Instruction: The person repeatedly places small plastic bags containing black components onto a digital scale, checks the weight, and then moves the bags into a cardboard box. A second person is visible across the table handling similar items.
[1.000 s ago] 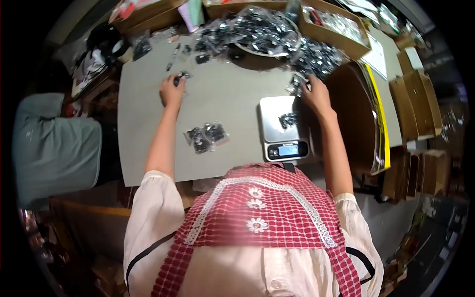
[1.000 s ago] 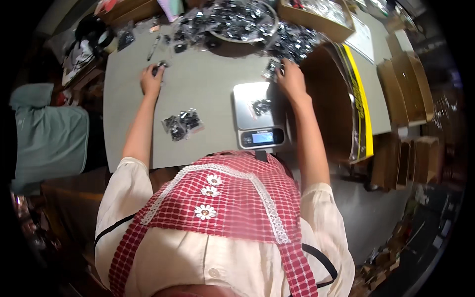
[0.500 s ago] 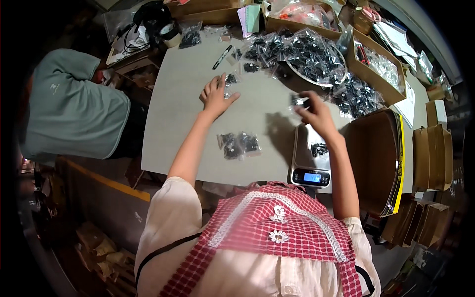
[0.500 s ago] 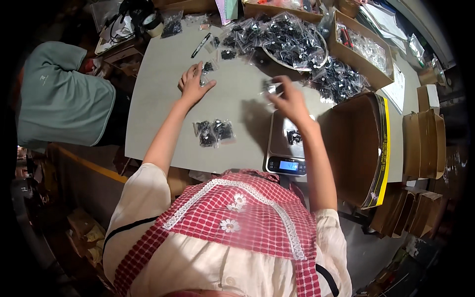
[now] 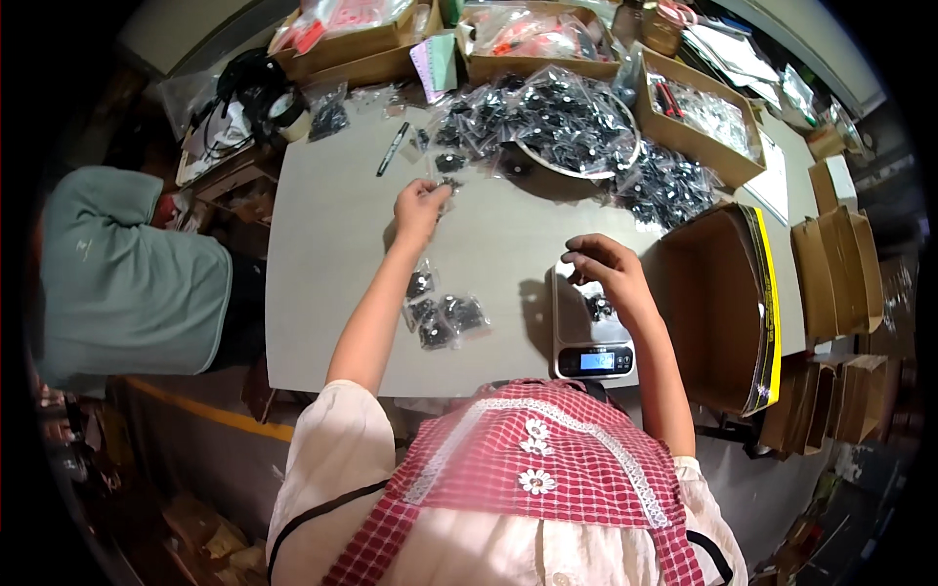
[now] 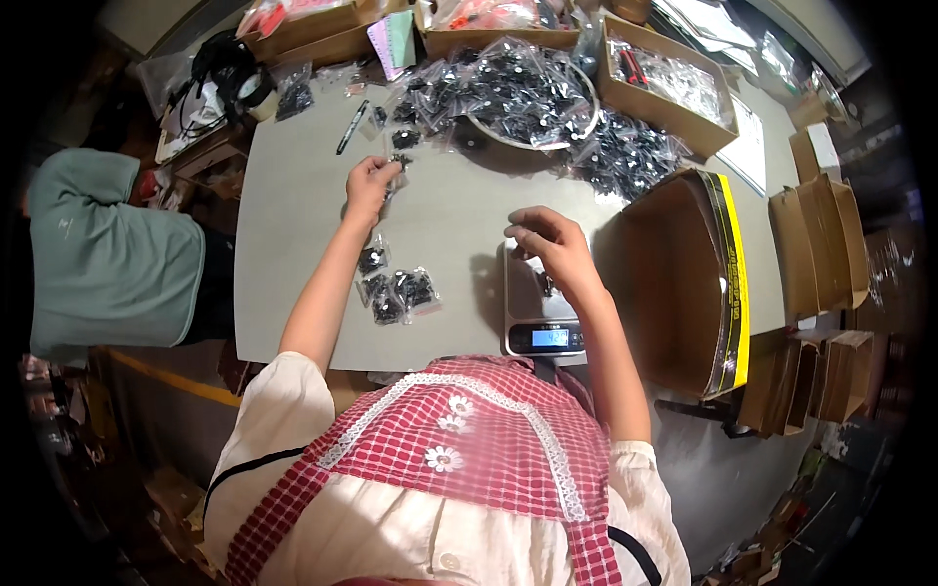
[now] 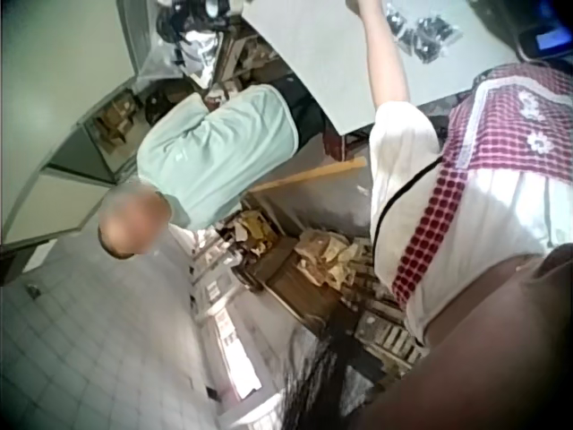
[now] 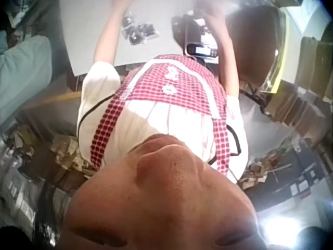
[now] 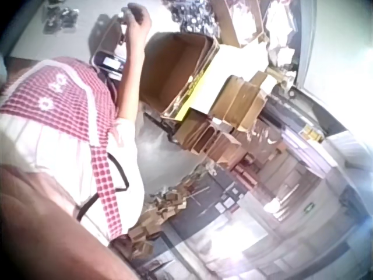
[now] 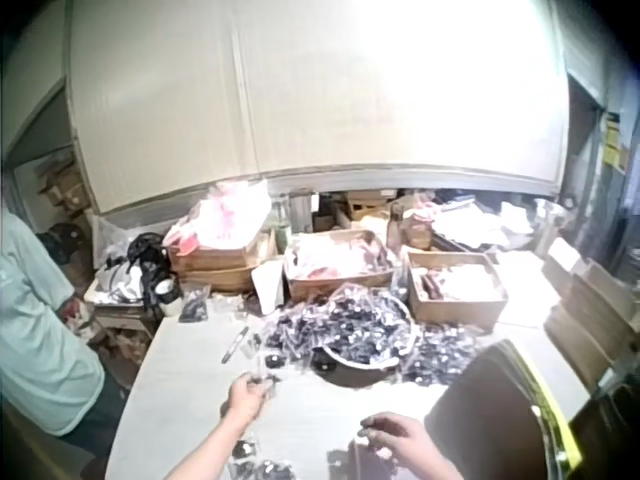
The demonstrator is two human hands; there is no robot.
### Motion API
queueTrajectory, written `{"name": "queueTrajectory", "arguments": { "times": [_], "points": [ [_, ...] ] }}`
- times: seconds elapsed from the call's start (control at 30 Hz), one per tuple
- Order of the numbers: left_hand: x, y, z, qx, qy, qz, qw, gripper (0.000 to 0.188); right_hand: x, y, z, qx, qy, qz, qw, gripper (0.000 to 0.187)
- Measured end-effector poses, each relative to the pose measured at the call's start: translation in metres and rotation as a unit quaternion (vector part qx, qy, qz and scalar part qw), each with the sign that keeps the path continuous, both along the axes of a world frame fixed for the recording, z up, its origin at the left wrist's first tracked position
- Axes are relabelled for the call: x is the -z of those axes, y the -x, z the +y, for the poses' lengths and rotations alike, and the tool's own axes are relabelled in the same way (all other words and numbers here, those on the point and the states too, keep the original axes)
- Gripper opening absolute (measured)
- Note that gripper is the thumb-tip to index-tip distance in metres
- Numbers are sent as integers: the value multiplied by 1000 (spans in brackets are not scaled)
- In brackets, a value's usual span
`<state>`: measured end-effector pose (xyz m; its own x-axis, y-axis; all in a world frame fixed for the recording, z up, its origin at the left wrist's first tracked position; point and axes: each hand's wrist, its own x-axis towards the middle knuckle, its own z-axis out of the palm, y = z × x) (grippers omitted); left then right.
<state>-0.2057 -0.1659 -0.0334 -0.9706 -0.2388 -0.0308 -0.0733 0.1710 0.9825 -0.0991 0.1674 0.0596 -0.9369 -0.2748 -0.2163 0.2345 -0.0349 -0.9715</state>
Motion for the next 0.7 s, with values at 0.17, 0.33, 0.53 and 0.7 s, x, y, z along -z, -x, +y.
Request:
{"name": "queueTrajectory", "arguments": {
  "times": [0.17,0.33,0.53,0.7],
  "points": [
    [-84,-50,79,203,-190,-102,955,21,-22,-7,3,13,12,-39,999,41],
    [-100,-96,157,337,-162,-48,926,28,-22,-16,22,29,48,-39,998,36],
    [-70,-103,188,312,-123,-22,942,23,-3,-48,81,272,74,-17,959,29],
    [-52,-126,196,327,168,40,929,27,51,-71,137,328,172,-90,925,29]
  ]
}}
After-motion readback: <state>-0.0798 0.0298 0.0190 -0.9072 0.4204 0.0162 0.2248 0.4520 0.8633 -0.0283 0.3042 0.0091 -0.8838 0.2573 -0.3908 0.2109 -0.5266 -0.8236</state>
